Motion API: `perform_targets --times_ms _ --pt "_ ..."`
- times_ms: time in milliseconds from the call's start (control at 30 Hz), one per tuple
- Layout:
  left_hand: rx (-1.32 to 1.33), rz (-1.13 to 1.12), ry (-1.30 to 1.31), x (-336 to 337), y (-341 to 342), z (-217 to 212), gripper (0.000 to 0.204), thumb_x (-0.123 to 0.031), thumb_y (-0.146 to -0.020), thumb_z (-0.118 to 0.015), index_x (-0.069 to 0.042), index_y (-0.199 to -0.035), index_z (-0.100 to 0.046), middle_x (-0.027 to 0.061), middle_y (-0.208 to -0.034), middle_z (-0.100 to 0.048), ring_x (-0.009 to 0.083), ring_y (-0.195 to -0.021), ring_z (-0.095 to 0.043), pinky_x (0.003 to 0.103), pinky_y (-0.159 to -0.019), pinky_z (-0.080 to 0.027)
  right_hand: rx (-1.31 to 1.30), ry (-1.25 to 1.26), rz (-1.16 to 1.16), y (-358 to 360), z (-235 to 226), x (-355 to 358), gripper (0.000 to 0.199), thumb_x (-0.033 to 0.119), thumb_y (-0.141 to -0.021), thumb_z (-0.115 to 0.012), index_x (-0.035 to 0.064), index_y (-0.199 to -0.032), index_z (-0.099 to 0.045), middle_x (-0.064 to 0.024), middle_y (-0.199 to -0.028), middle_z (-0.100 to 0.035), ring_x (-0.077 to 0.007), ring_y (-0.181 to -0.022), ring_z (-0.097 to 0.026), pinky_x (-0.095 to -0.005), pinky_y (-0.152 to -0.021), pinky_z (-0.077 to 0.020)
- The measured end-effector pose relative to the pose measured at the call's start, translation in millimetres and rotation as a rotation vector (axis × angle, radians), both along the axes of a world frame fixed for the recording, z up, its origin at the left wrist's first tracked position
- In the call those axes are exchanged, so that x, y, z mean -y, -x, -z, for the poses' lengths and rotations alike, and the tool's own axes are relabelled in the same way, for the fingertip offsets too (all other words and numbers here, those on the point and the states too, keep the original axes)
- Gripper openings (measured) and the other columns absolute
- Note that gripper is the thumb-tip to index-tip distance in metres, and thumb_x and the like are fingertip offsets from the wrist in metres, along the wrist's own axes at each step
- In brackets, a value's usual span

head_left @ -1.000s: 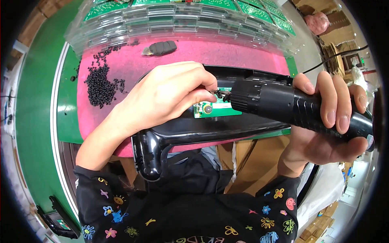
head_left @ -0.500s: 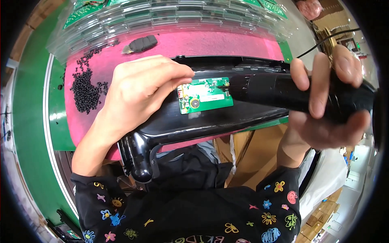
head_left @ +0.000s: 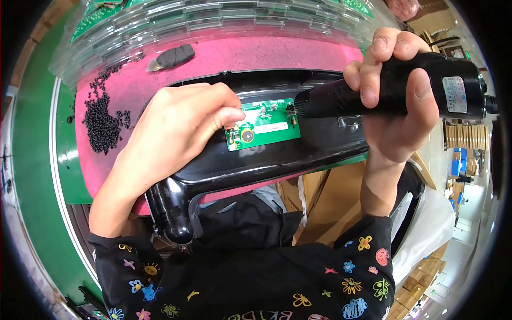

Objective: Assembling electronic circuit boards into black plastic housings using an electric screwdriver and screws.

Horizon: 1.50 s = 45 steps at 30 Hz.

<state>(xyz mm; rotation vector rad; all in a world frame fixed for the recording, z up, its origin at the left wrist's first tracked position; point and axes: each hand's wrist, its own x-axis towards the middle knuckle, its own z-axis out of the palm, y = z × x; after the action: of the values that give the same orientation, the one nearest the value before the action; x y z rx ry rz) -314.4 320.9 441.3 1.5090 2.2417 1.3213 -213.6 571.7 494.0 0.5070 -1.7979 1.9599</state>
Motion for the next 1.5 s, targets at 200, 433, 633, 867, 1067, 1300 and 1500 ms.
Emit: perform_targets --times_ms 200,433,633,867,1067,1300,1500 --pt "-0.134 0.158 0.072 -3.0 -0.2 3.2 0.014 -0.012 -0.083 -0.073 -0.002 -0.087 -0.065 0.0063 -0.084 -0.07 0.0246 -0.079 -0.067 0.036 -0.067 -0.054 0.029 -0.009 0.023 4.8 4.2 2.7 0.033 0.03 -0.094 -0.056 0.0047 -0.115 -0.055 -0.0094 -0.11 -0.054 -0.0107 -0.066 -0.05 -0.0307 -0.071 -0.0427" --pt "-0.093 0.171 0.176 -3.5 0.6 7.6 0.013 -0.012 -0.083 -0.072 -0.003 -0.091 -0.067 0.0083 -0.085 -0.072 0.0262 -0.076 -0.068 0.036 -0.067 -0.055 0.084 0.031 -0.148 16.9 2.9 -7.0 0.031 0.031 -0.093 -0.055 0.0056 -0.112 -0.055 -0.0078 -0.102 -0.052 -0.0103 -0.063 -0.048 -0.0283 -0.065 -0.0376" --pt "0.116 0.097 0.274 -1.9 -2.5 2.6 0.015 -0.009 -0.088 -0.067 -0.002 -0.1 -0.07 0.01 -0.08 -0.071 0.0204 -0.054 -0.063 0.032 -0.054 -0.052 0.175 0.137 -0.048 25.8 4.6 15.5 0.033 0.03 -0.089 -0.066 0.0051 -0.106 -0.053 -0.0109 -0.09 -0.054 -0.012 -0.052 -0.048 -0.0278 -0.054 -0.0391" --pt "0.099 0.089 0.291 -2.1 -3.1 2.7 0.013 -0.011 -0.091 -0.066 -0.004 -0.101 -0.072 0.0092 -0.07 -0.068 0.0161 -0.048 -0.059 0.031 -0.048 -0.045 0.193 0.159 0.212 21.4 5.1 27.6 0.04 0.031 -0.085 -0.074 0.0043 -0.104 -0.052 -0.0121 -0.084 -0.056 -0.0133 -0.048 -0.048 -0.0264 -0.05 -0.0411" --pt "-0.012 0.081 0.193 -2.2 -2.9 8.7 0.012 -0.014 -0.088 -0.07 -0.002 -0.09 -0.068 0.0093 -0.071 -0.067 0.0229 -0.056 -0.061 0.034 -0.056 -0.049 -0.055 0.233 -0.188 5.8 -6.5 19.6 0.029 0.03 -0.09 -0.055 0.006 -0.107 -0.054 -0.0049 -0.096 -0.05 -0.01 -0.059 -0.049 -0.0284 -0.062 -0.0379" --pt "0.229 0.161 -0.121 -1.7 -1.9 5.5 0.012 -0.005 -0.08 -0.076 0.001 -0.087 -0.069 0.0075 -0.077 -0.069 0.018 -0.07 -0.066 0.031 -0.063 -0.05 -0.106 0.311 -0.288 -4.7 -32.7 40.8 0.033 0.021 -0.074 -0.072 0.0073 -0.096 -0.052 -0.0019 -0.092 -0.053 -0.0077 -0.056 -0.055 -0.0257 -0.062 -0.0443" --pt "0.29 0.086 -0.194 -0.1 -0.7 0.7 0.008 0.003 -0.078 -0.074 0.003 -0.086 -0.07 0.006 -0.075 -0.069 0.0119 -0.065 -0.063 0.026 -0.059 -0.046 -0.237 0.475 -0.271 3.4 -25.5 61.6 0.035 0.018 -0.07 -0.074 0.007 -0.094 -0.051 -0.0011 -0.089 -0.054 -0.0069 -0.055 -0.055 -0.0242 -0.061 -0.0455"
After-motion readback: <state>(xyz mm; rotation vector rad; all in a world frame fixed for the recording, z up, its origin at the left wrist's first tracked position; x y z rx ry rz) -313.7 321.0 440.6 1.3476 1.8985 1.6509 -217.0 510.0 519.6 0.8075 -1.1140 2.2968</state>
